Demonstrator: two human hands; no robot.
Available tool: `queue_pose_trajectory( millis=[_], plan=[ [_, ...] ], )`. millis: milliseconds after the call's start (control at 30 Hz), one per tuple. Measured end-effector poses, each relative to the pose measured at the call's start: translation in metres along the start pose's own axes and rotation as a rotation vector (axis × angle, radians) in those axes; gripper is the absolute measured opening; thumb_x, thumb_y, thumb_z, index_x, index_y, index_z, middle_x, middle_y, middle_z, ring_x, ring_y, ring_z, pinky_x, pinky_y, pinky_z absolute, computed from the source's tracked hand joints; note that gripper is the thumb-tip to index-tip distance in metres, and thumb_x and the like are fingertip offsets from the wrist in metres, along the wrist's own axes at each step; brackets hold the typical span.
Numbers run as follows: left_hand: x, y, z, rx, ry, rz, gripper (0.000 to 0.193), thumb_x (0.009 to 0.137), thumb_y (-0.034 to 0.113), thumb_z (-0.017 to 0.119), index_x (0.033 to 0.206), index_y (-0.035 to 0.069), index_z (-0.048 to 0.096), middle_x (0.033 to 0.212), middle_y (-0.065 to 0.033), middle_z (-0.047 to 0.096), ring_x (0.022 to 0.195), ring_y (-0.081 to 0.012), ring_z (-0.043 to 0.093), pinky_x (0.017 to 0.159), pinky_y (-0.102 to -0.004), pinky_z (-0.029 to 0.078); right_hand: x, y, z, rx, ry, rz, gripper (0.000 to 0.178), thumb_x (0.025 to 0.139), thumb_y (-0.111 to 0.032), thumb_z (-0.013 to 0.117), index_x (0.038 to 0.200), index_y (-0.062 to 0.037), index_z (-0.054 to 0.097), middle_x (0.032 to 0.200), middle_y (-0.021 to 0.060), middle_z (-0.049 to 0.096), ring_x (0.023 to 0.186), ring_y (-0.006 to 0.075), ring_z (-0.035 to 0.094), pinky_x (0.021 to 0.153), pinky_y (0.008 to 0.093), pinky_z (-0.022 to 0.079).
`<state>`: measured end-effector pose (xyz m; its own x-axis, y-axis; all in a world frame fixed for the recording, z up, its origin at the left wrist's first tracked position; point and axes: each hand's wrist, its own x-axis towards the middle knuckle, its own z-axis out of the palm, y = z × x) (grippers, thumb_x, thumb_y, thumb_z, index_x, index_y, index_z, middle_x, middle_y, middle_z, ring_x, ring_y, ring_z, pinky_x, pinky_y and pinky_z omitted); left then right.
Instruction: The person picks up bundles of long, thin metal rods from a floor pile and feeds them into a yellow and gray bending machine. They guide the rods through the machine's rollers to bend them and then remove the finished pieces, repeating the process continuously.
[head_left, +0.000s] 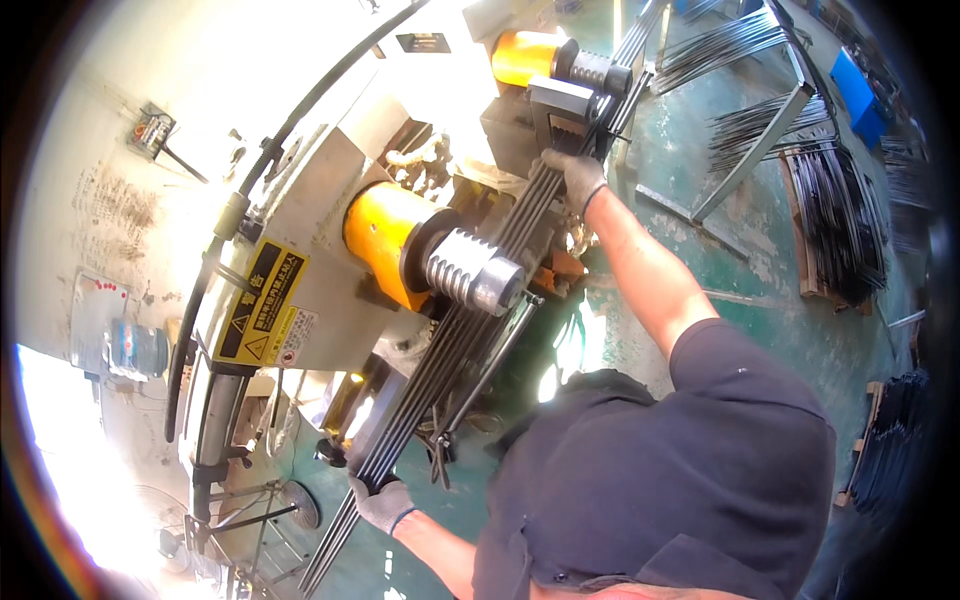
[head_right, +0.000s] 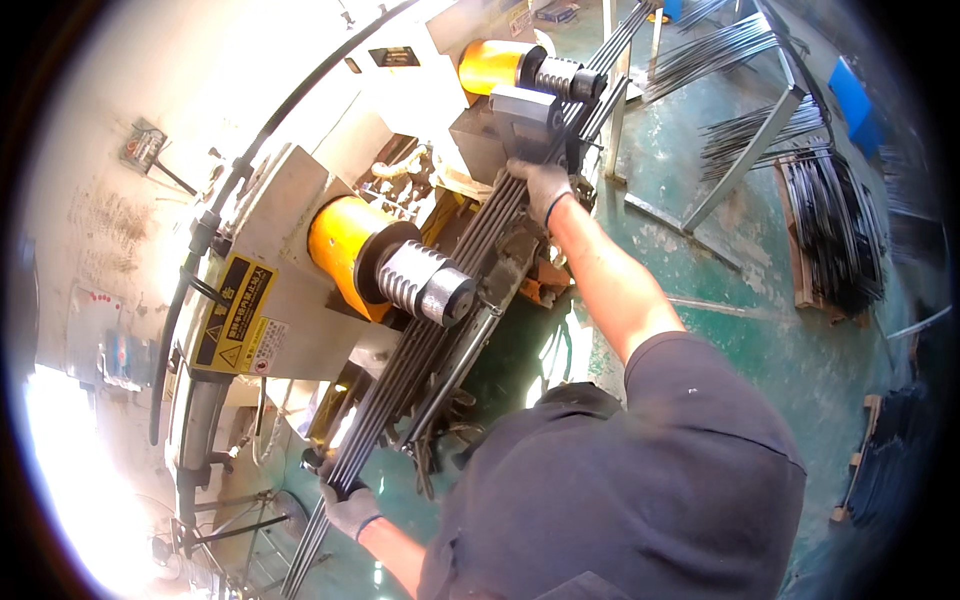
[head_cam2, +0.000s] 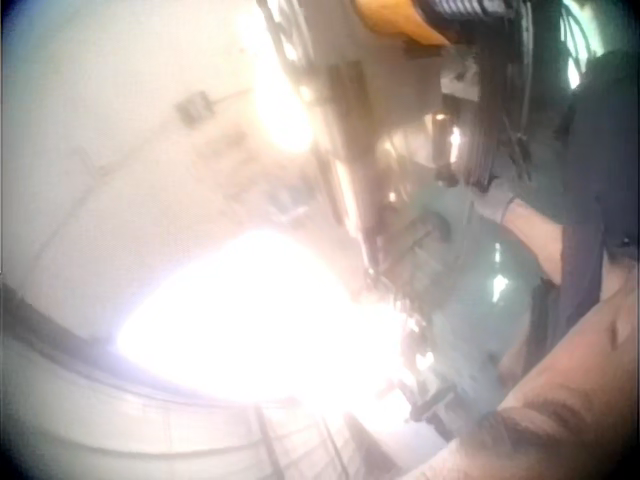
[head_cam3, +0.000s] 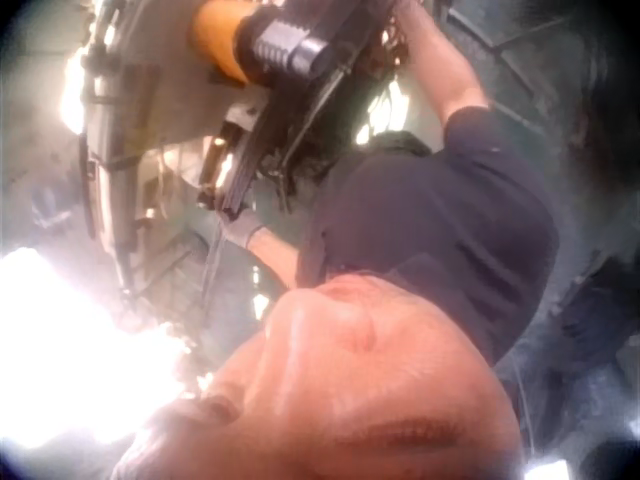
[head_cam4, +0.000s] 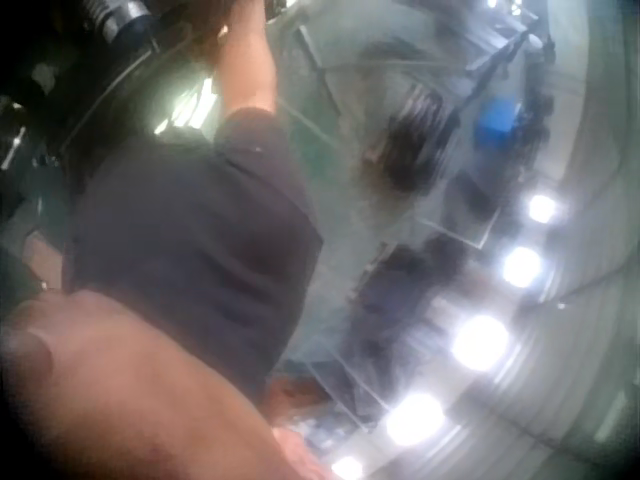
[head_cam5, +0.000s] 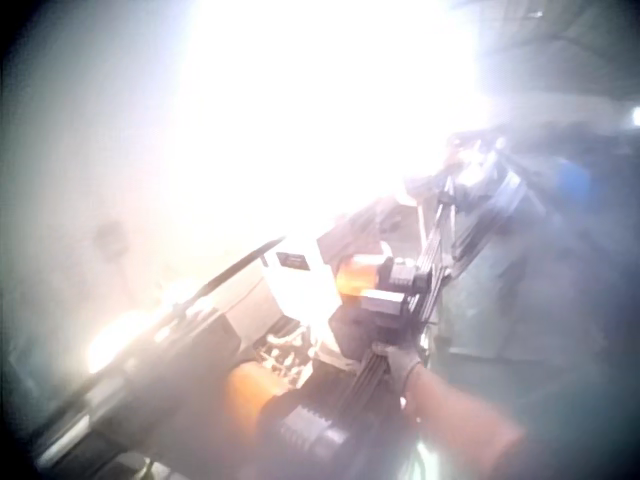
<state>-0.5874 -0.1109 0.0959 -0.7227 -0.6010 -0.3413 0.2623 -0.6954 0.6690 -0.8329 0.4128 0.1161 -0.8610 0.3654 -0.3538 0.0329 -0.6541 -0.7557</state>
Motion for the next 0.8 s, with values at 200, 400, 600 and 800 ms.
queue_pose_trajectory(
  millis=[200,400,600,800],
  plan=[
    [-0.012,-0.011,0.016,0.092,-0.08,0.046,0.033,0.1,0.019,0.047,0.113,-0.009,0.058,0.112,-0.0151,0.062,0.107,-0.0256,0.058,0.101,-0.0385,0.041,-0.032,0.046,0.014,-0.122,0.164,0.096,0.035,0.081,-0.026,0.076,0.101,-0.0009,0.064,0.095,0.0118,0.067,0.09,0.0234,0.064,0.078,0.0403,0.051],
    [-0.027,-0.045,0.038,0.012,-0.104,-0.001,0.032,0.098,0.023,0.052,0.114,-0.004,0.06,0.114,-0.0143,0.064,0.109,-0.0278,0.059,0.1,-0.0423,0.044,-0.093,0.067,0.046,-0.086,-0.049,0.209,0.027,0.081,-0.016,0.075,0.092,0.0074,0.067,0.085,0.011,0.069,0.069,0.0209,0.067,0.062,0.0318,0.056],
    [-0.044,-0.057,0.06,-0.042,-0.063,-0.095,0.034,0.1,0.026,0.046,0.119,0.0,0.056,0.119,-0.0163,0.059,0.114,-0.0327,0.056,0.1,-0.0519,0.043,-0.053,0.069,0.023,0.041,-0.134,0.14,0.016,0.083,-0.006,0.072,0.091,0.0062,0.067,0.081,0.0107,0.068,0.065,0.0214,0.068,0.06,0.0306,0.058],
    [-0.051,-0.026,0.032,-0.16,0.071,-0.019,0.028,0.098,0.023,0.049,0.113,0.001,0.058,0.116,-0.0147,0.063,0.111,-0.0318,0.057,0.105,-0.0471,0.041,-0.009,0.044,-0.003,-0.122,-0.421,0.246,0.015,0.095,-0.02,0.058,0.085,-0.0096,0.054,0.069,-0.0037,0.05,0.057,0.0034,0.043,0.046,0.0158,0.035]
  ],
)
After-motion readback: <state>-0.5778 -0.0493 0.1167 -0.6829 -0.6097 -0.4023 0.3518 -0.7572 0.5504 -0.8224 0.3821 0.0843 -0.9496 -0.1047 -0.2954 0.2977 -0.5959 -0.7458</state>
